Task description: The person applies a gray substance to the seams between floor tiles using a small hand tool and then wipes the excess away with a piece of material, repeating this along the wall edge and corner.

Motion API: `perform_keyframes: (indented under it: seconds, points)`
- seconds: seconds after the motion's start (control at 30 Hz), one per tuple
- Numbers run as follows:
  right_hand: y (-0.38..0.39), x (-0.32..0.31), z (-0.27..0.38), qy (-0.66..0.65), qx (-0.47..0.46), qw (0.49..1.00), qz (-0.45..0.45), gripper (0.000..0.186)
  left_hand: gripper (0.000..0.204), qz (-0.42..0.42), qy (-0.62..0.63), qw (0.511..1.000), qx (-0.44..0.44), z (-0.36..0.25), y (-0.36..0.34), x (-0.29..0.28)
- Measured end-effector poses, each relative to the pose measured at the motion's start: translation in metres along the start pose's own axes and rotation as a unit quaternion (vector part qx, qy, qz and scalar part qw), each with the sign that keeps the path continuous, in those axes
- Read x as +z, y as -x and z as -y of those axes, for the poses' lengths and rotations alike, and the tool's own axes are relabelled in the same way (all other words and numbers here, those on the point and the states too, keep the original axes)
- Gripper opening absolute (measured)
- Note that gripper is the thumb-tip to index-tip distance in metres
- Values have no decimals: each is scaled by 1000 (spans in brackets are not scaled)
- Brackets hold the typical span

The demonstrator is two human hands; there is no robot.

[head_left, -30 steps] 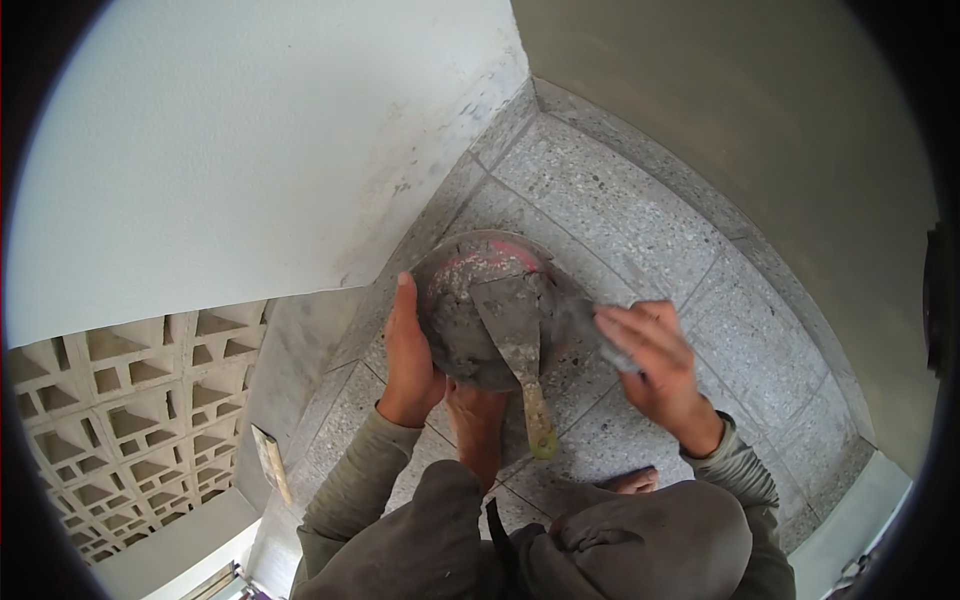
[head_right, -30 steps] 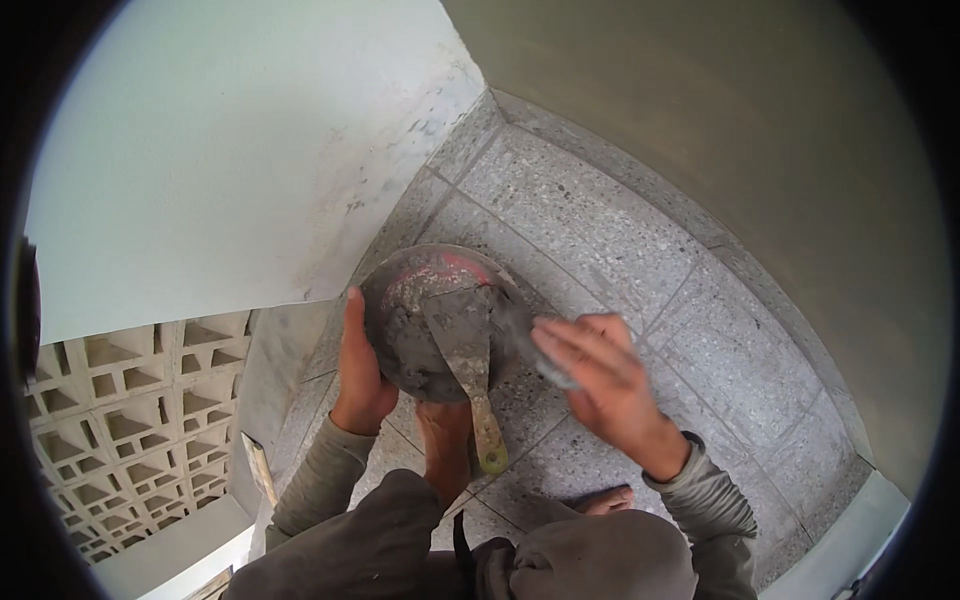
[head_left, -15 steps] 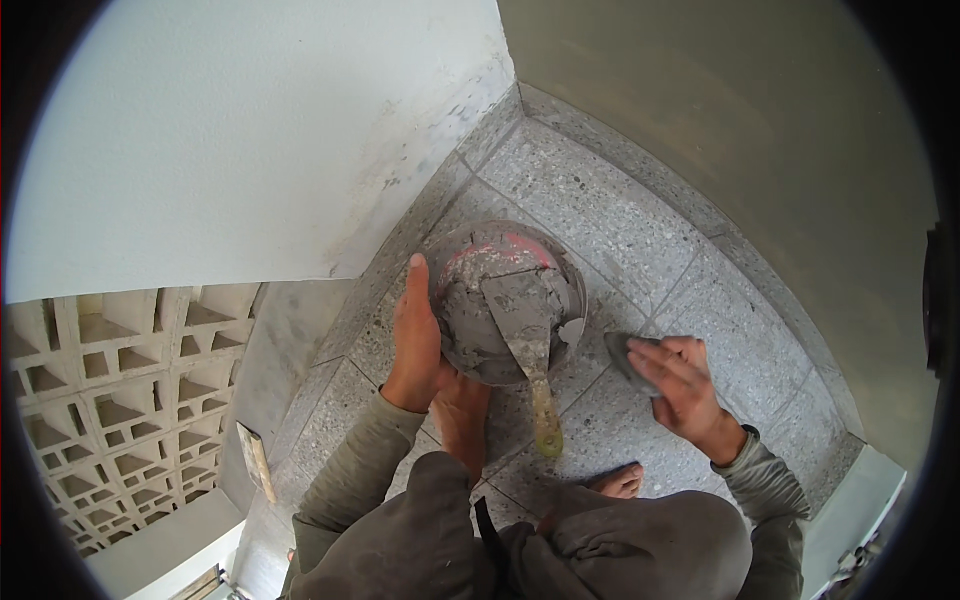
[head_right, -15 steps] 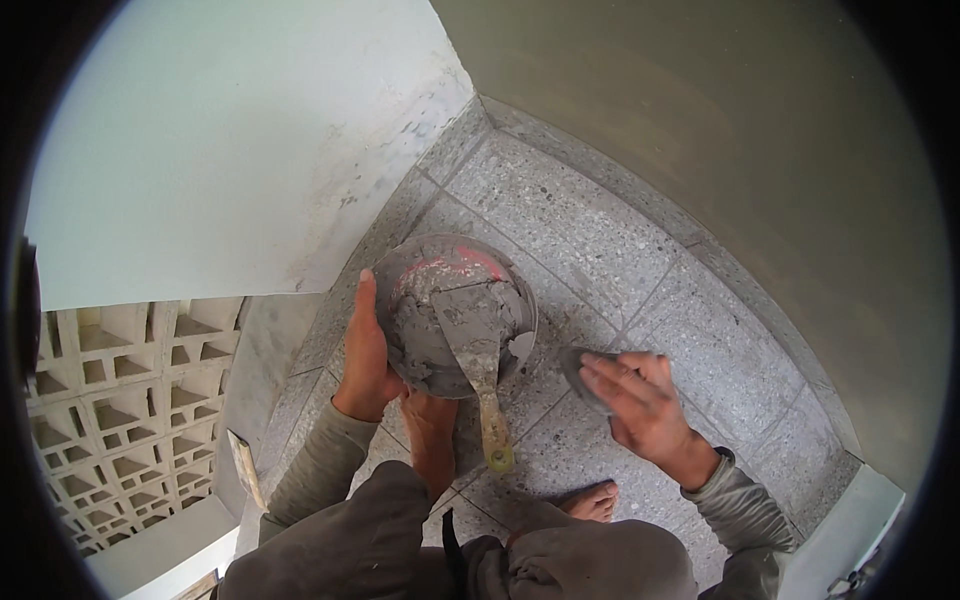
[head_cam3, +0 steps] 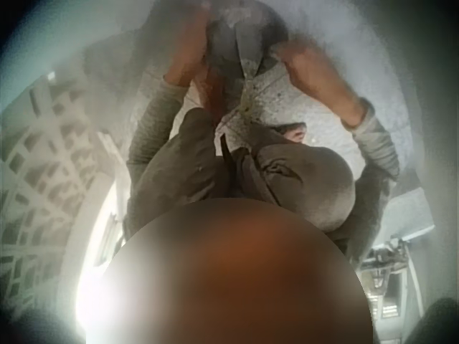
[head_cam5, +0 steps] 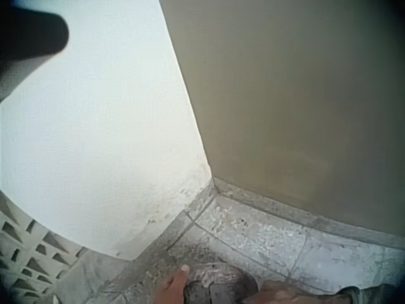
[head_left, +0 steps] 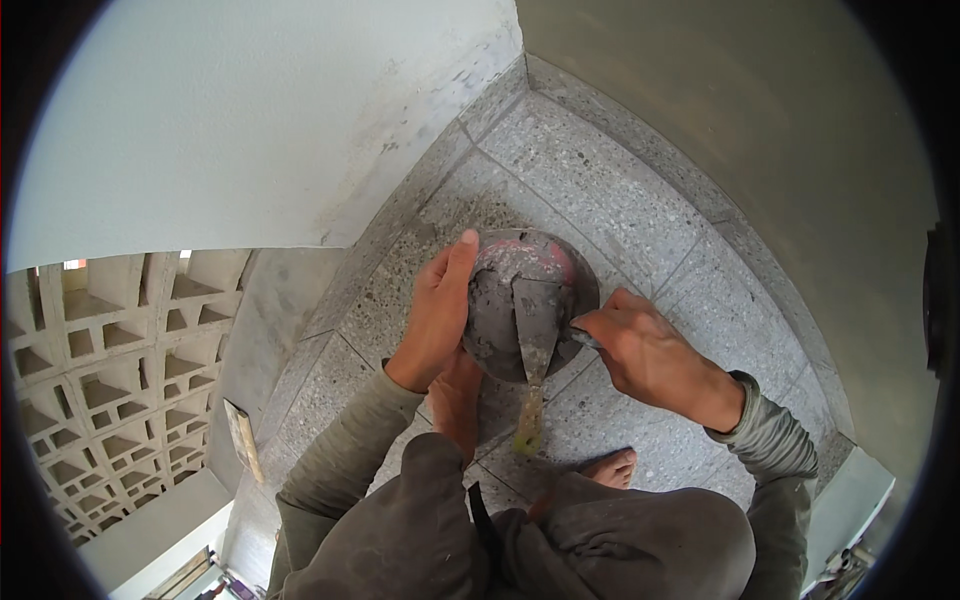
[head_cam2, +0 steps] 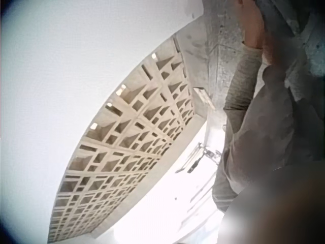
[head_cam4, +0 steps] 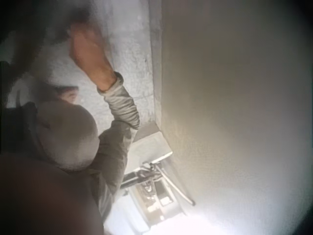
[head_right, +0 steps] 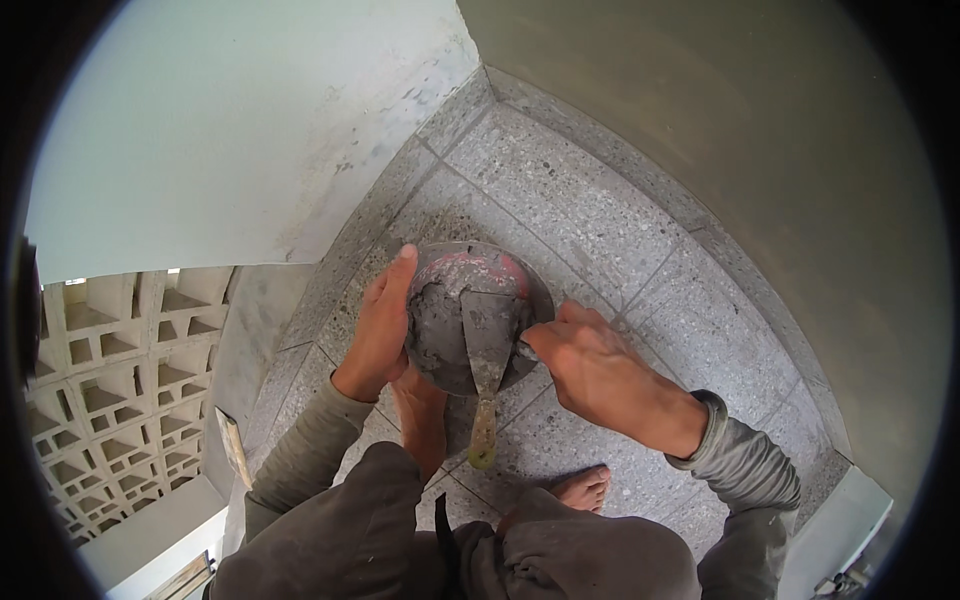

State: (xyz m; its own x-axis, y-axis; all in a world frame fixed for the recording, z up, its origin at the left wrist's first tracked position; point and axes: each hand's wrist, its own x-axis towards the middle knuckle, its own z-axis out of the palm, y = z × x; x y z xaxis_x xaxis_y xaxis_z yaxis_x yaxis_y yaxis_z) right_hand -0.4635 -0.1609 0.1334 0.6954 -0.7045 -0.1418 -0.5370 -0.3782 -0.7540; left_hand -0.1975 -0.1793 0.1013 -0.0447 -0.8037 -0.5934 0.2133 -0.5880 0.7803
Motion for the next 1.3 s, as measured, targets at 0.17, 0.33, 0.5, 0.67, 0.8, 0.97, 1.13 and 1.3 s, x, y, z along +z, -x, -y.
perform_keyframes:
  seconds: [0.17,0.33,0.5,0.67,0.8,0.97,1.13,1.3]
  points:
    - [2,3,-7,-65,46,996,50,34,54,-25,42,998,-34,8,3,6]
    - [-4,-7,-19,-171,111,963,175,34,55,-25,30,999,-28,20,-1,-2]
    - [13,6,-66,-413,169,882,149,32,54,-12,29,999,-15,15,0,-14]
    - [-16,19,-79,-668,276,678,-129,30,51,-38,59,996,-61,22,14,-26]
    - [-109,17,-94,-711,278,577,-292,30,48,-51,56,995,-57,26,28,-43]
    - [-209,20,-150,-697,269,563,-354,31,46,-82,57,992,-76,23,34,-42]
    - [-255,15,-143,-665,295,533,-432,36,49,-95,38,992,-74,23,41,-61]
    - [-275,14,-144,-628,360,486,-491,37,53,-104,21,990,-90,20,43,-72]
